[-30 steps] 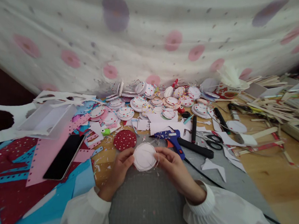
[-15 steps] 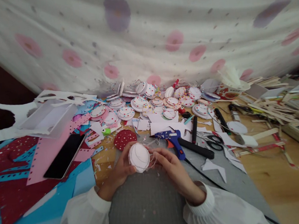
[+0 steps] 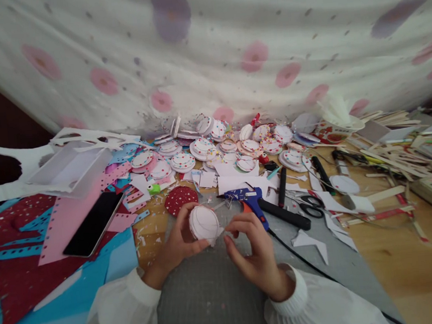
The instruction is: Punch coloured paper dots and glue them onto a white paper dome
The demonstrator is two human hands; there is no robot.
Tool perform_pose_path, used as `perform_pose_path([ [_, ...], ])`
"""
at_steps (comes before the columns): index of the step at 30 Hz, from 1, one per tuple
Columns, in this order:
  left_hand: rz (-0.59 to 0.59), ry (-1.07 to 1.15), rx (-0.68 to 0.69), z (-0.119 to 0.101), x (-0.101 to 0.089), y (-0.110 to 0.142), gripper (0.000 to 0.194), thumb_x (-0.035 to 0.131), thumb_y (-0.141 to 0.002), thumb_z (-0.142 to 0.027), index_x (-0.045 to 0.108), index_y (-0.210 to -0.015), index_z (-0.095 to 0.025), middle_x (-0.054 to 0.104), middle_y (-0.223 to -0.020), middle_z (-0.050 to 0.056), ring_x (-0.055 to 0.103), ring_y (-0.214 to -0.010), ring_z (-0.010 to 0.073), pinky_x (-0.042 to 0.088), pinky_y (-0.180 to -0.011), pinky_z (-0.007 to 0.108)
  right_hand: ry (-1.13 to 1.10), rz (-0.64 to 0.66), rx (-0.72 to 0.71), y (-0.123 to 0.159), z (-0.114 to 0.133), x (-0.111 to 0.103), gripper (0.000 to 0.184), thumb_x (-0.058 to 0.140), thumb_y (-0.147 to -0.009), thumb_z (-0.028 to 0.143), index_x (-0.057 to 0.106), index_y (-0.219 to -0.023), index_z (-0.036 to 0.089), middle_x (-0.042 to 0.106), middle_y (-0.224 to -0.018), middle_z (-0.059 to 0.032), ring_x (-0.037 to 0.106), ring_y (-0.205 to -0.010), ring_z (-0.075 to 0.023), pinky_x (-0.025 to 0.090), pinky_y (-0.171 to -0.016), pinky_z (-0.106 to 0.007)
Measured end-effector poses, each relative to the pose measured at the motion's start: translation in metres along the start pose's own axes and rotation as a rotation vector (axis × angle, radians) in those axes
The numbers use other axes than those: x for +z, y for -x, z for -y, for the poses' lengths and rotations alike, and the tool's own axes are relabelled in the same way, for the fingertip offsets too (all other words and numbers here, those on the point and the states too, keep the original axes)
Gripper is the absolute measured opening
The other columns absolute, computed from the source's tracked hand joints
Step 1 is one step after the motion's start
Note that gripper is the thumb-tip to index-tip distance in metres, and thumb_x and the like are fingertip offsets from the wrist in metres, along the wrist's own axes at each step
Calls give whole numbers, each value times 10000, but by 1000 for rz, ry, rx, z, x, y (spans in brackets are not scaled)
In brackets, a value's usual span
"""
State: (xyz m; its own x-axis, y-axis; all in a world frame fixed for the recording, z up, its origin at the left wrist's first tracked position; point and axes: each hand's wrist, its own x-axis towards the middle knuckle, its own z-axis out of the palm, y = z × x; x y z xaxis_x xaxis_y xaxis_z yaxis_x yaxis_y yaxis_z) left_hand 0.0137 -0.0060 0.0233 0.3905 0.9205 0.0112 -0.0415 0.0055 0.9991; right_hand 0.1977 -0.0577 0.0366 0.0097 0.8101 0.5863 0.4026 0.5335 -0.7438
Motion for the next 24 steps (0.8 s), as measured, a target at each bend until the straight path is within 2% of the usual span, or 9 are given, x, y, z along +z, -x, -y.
perform_pose_path([
  [3,32,49,2,1,0,1,779,803,-613,-537,418,-1226,-248,614,-1228,124,601,-1126,307,490,-930,420,1,-12,41,-1,-1,0,212,578,-854,97,558,-1006,243,569,-934,-46,561,-831,-185,479,-723,-321],
  [6,76,59,-22,6,-1,1,745,808,-643,-490,410,-1230,-262,588,-1281,125,585,-1162,308,485,-949,427,-106,-5,168,-1,-4,2,137,526,-900,136,562,-989,234,583,-926,-48,578,-842,-184,488,-728,-315],
  [11,117,62,9,16,-3,0,810,872,-601,-406,398,-1246,-283,567,-1287,110,577,-1178,306,491,-945,419,-321,-20,417,0,-10,8,53,540,-923,270,572,-936,230,604,-832,-22,584,-730,-160,476,-642,-277],
  [14,91,-3,36,12,-4,3,828,903,-564,-372,413,-1227,-288,560,-1271,93,569,-1174,300,487,-947,404,-454,-58,525,-1,-14,10,146,591,-890,354,540,-961,237,591,-786,4,551,-642,-138,445,-573,-256],
  [18,73,-208,25,-3,-3,17,799,888,-587,-401,419,-1223,-280,565,-1235,83,569,-1148,295,480,-950,412,-498,60,590,-4,-21,11,180,589,-860,396,529,-877,228,552,-682,36,507,-562,-120,409,-520,-242],
  [21,29,-526,20,-7,-2,32,791,877,-587,-452,448,-1222,-256,571,-1218,100,555,-1139,317,448,-975,472,-433,157,586,-4,-26,12,151,621,-812,350,556,-803,214,556,-662,35,520,-568,-122,410,-527,-243],
  [24,-5,-780,76,-6,-5,44,740,873,-565,-495,526,-1161,-229,584,-1227,122,522,-1177,357,398,-1015,536,-407,231,562,-2,-26,13,84,635,-779,275,598,-777,200,588,-660,25,548,-584,-128,431,-551,-250],
])
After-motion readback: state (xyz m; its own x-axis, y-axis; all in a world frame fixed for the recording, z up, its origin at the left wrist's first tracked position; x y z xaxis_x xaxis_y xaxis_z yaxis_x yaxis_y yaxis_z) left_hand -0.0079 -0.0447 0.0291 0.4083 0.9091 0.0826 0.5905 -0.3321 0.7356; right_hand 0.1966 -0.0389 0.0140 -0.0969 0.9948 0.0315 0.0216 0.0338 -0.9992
